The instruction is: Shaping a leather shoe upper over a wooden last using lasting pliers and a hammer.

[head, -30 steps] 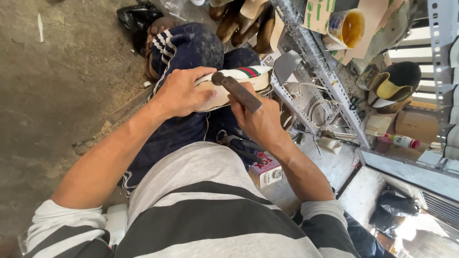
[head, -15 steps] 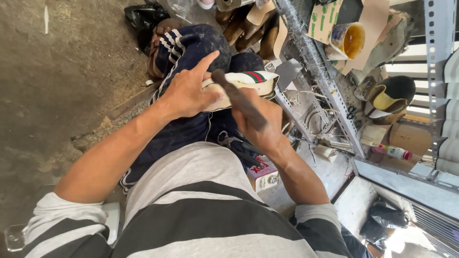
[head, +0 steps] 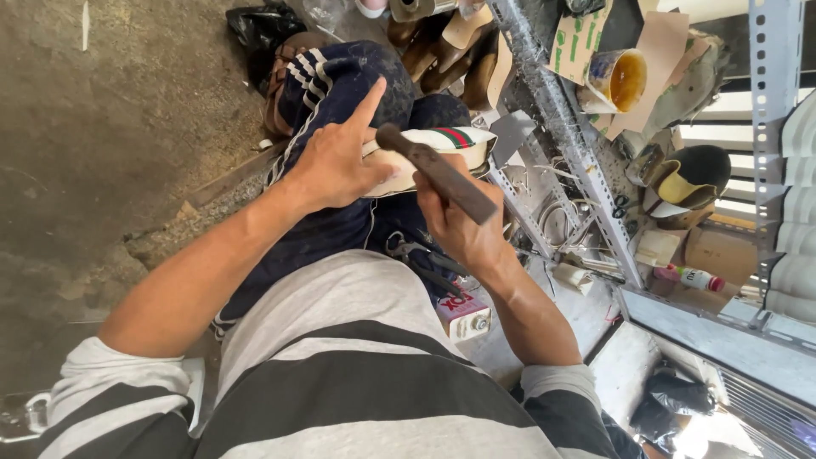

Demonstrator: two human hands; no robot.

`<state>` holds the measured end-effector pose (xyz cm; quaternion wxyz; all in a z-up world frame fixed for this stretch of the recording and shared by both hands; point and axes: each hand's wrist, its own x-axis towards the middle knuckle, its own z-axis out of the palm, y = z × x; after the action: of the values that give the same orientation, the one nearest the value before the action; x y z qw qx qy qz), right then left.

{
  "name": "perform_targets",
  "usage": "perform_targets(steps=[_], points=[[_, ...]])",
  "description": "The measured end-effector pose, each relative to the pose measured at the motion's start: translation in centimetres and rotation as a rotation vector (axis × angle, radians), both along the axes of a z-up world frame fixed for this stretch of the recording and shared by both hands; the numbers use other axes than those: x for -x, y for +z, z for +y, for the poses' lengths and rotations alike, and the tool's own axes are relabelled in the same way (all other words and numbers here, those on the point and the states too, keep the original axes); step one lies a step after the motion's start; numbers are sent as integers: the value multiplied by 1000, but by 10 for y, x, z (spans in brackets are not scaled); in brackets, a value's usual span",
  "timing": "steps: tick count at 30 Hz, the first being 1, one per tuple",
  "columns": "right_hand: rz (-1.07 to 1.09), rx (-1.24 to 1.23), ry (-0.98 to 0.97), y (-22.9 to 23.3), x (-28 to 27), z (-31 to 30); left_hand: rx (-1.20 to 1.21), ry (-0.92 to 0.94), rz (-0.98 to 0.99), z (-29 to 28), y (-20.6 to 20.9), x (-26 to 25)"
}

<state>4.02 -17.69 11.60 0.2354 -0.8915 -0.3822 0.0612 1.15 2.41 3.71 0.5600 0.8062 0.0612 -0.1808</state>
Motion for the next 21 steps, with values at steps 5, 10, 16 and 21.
perform_targets(steps=[5,10,16,21], points=[[23,-67,-130,-31,-7,-28,59,22,-4,5,-4,2],[7,-134,-320,-79,-8,-67,62,6,-23,4,-8,3],[-49,-302,-476,-68,-11,-65,70,37,12,10,2,1],[-162,-238,-558,-78,-11,-90,112,58,30,11,1,0]])
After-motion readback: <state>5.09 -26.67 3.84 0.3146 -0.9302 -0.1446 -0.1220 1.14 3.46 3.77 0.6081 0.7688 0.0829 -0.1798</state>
